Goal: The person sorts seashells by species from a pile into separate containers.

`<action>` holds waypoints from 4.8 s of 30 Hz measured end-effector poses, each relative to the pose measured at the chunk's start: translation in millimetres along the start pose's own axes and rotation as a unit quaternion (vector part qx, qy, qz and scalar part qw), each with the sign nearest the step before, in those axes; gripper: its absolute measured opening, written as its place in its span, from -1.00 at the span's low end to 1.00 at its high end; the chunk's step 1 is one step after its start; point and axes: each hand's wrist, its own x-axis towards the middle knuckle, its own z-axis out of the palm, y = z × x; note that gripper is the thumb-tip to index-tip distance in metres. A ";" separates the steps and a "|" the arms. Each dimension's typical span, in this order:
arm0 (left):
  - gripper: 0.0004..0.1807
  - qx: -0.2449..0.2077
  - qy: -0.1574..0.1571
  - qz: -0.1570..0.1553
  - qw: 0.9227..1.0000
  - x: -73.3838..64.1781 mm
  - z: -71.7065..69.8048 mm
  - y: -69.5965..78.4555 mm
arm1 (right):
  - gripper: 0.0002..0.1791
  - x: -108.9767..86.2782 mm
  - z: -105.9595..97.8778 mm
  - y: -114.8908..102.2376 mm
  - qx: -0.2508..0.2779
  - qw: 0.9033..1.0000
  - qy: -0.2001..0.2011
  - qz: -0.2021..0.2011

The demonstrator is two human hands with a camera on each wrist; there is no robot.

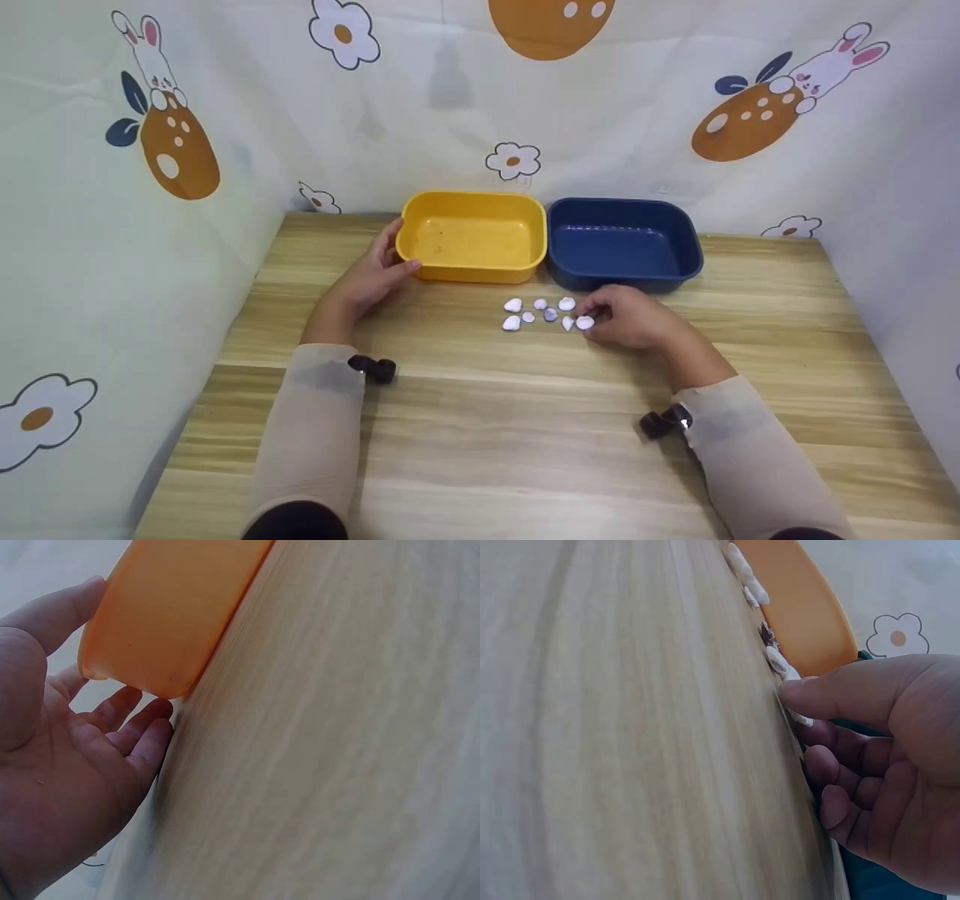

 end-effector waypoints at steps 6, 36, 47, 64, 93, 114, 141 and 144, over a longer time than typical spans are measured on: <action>0.05 0.001 0.002 0.004 1.000 1.8 -0.3 -0.2 | -0.74 -0.1 -0.7 -1.2 -0.014 1.000 0.001 -0.005; 0.07 -0.016 0.000 -0.003 1.000 1.9 -0.5 -1.0 | -0.68 35.9 -15.7 -71.5 0.092 0.990 0.102 0.029; 0.06 -0.021 -0.001 -0.005 1.000 1.4 -0.2 -0.4 | -0.66 63.0 0.5 -94.6 0.139 0.984 0.105 0.032; 0.06 0.004 0.001 -0.010 1.000 -1.2 -1.1 1.6 | -0.67 75.8 10.9 -97.1 0.139 0.975 0.157 0.071; 0.03 -0.014 -0.004 0.010 1.000 0.5 -1.3 -1.6 | -0.68 53.6 4.9 -85.1 0.124 0.979 0.154 0.045; 0.09 -0.011 -0.003 -0.010 1.000 -1.6 -0.7 1.5 | -0.66 9.1 -6.9 -43.4 0.075 0.991 0.108 0.031; 0.05 -0.010 0.001 -0.005 1.000 -0.3 0.7 -0.5 | -0.71 6.4 9.3 -15.5 0.057 0.998 0.017 0.018; 0.06 -0.015 -0.004 0.005 1.000 -1.4 1.2 -0.2 | -0.72 6.6 12.2 -13.8 0.043 0.999 0.015 0.008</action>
